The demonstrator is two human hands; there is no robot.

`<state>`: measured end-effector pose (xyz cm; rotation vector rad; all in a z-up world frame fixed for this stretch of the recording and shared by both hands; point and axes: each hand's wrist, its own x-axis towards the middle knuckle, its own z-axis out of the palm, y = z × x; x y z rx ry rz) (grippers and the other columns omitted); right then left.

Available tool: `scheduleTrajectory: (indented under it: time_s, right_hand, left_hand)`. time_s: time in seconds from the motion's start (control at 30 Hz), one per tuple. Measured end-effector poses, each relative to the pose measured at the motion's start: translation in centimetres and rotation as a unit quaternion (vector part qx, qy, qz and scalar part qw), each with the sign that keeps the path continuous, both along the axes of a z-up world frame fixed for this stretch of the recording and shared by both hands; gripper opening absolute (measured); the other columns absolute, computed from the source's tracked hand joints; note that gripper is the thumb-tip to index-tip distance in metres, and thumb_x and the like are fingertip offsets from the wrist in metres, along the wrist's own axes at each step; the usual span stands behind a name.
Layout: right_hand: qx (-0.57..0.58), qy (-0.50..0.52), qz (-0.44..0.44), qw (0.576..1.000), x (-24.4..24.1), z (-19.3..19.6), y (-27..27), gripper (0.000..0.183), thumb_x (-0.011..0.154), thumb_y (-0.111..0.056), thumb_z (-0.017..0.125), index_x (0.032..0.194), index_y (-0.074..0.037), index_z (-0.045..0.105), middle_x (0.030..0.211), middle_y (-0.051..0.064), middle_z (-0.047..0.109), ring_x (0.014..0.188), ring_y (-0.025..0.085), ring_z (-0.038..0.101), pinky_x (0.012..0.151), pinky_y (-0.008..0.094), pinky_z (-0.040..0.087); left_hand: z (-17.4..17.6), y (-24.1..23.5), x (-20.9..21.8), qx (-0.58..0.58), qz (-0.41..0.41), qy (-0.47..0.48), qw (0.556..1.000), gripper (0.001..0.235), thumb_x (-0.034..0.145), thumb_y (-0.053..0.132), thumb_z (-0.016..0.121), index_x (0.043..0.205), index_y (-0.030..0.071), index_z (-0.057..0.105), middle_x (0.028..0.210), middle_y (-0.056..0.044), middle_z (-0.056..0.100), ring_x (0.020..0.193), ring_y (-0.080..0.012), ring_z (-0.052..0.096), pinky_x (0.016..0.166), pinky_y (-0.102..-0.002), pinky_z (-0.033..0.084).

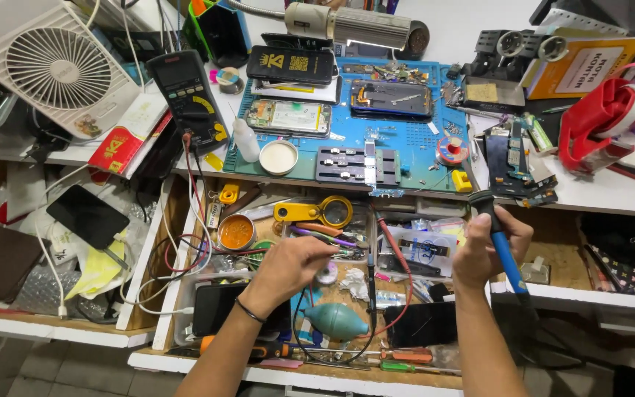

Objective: The person uses a soldering iron and solder wire to work on a small circuit board held in a vise. They then use tweezers to manipulate a small component on the board.

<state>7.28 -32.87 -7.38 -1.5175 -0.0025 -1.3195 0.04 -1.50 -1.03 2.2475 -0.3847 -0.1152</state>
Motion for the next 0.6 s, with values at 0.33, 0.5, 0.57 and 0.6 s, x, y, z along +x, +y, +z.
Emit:
scheduleTrajectory:
  time_s: [0.33,0.5,0.57,0.6]
  right_hand:
    - [-0.014,0.065,0.026,0.997,9.5,18.3,-3.6,0.045,0.118,-0.049,0.065,0.096,-0.01,0.059,0.077,0.002,0.057,0.064,0.012,0.052,0.065,0.028,0.045]
    - [0.083,0.053,0.181,0.979,32.4,22.2,3.8,0.035,0.105,-0.021,0.084,0.11,-0.013,0.051,0.074,0.001,0.063,0.062,0.012,0.057,0.054,0.027,0.047]
    - [-0.001,0.118,0.164,0.979,44.8,15.4,2.4,0.03,0.103,-0.007,0.069,0.096,-0.016,0.041,0.07,0.0,0.05,0.06,0.011,0.049,0.05,0.031,0.036]
    - [-0.085,0.192,0.142,0.967,51.3,16.2,4.2,0.039,0.102,0.007,0.054,0.082,-0.018,0.032,0.065,-0.002,0.037,0.059,0.01,0.041,0.046,0.035,0.025]
  left_hand:
    - [1.0,2.9,2.6,-0.144,0.058,-0.234,0.96,0.023,0.096,0.007,0.068,0.118,0.007,0.072,0.105,-0.009,0.078,0.089,-0.018,0.075,0.076,-0.028,0.062]
    - [-1.7,2.3,3.4,-0.142,0.11,-0.25,0.952,0.033,0.097,0.005,0.067,0.129,0.008,0.065,0.079,0.0,0.066,0.055,-0.0065,0.05,0.047,-0.018,0.049]
    - [-1.9,3.1,4.5,-0.106,0.094,-0.256,0.956,0.035,0.096,0.004,0.067,0.131,0.008,0.063,0.086,-0.003,0.071,0.056,-0.008,0.054,0.05,-0.02,0.053]
    - [-2.2,3.3,4.5,-0.072,0.076,-0.252,0.962,0.038,0.095,0.003,0.066,0.133,0.008,0.062,0.094,-0.006,0.076,0.057,-0.0095,0.059,0.052,-0.021,0.057]
